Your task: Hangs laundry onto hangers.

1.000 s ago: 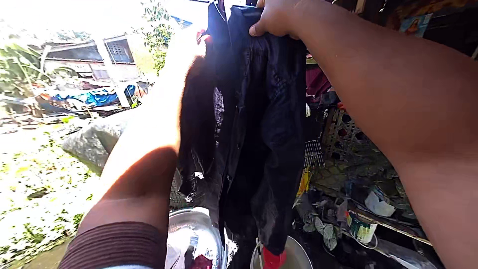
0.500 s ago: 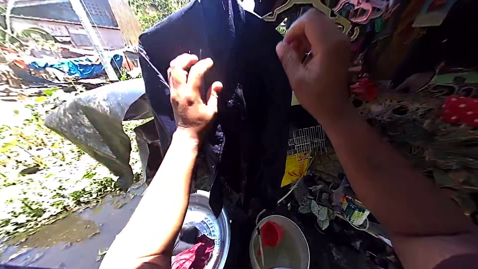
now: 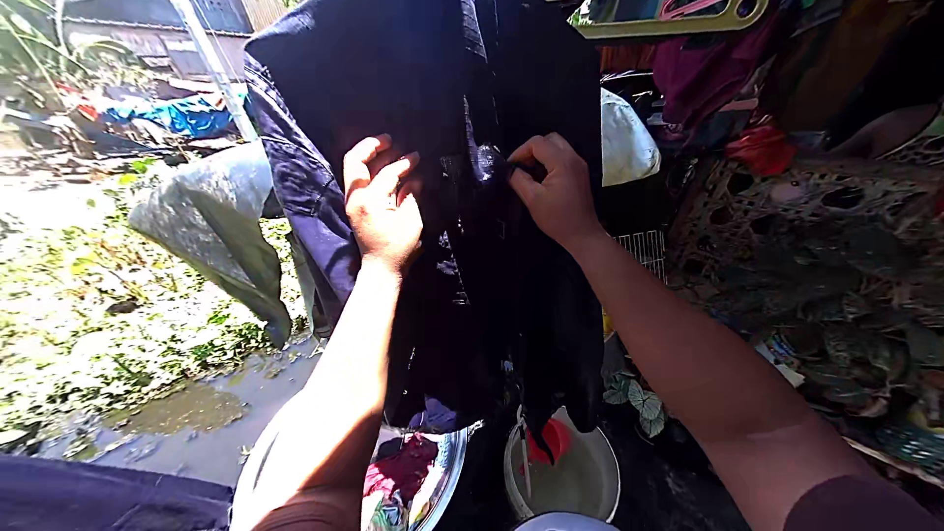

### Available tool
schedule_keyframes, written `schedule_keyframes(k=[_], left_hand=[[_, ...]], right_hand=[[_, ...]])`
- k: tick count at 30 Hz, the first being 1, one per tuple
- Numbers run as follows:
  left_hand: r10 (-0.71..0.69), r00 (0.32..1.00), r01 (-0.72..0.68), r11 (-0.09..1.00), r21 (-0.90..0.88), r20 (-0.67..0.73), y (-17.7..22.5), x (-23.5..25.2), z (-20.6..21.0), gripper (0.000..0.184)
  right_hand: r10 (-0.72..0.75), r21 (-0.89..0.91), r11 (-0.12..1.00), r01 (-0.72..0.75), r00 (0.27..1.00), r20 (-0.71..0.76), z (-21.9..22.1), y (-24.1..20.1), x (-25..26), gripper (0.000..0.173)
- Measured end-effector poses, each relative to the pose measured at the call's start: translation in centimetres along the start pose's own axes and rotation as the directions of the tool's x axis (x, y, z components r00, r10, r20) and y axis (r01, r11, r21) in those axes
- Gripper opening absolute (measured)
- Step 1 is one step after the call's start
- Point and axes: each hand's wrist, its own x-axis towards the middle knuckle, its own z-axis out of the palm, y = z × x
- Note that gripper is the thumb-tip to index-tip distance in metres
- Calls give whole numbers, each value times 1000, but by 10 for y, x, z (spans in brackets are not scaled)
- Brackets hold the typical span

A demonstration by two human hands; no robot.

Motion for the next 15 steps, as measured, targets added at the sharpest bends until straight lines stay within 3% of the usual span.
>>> schedule_keyframes(k=[2,4,7,8,11,15], left_hand=[[24,1000,-24,996,-82,-6,-1,-1,-7,32],[51,999,-51,981,-186,-7,2,-2,-11,37],[42,999,-41,987,-153,3,10,-8,-15,31],[46,999,-46,995,-88,-2,10,-10,-15,33],[68,995,-62,995,79,-67,14,-13,-11,61],[46,994,-19,968,250,-101,17,-9,-15,37]], right_hand=[[174,289,938,-192,981,88,-7,0,-5,14],[295,531,776,-340,940,170,-9,-3,-14,15],[299,692,616,-376,925,236,-7,-7,-30,21],[287,696,615,-370,928,240,-6,-10,-34,23],[265,644,685,-341,940,216,-3,-19,-40,25],[197,675,718,-170,980,37,8,-26,-42,25]])
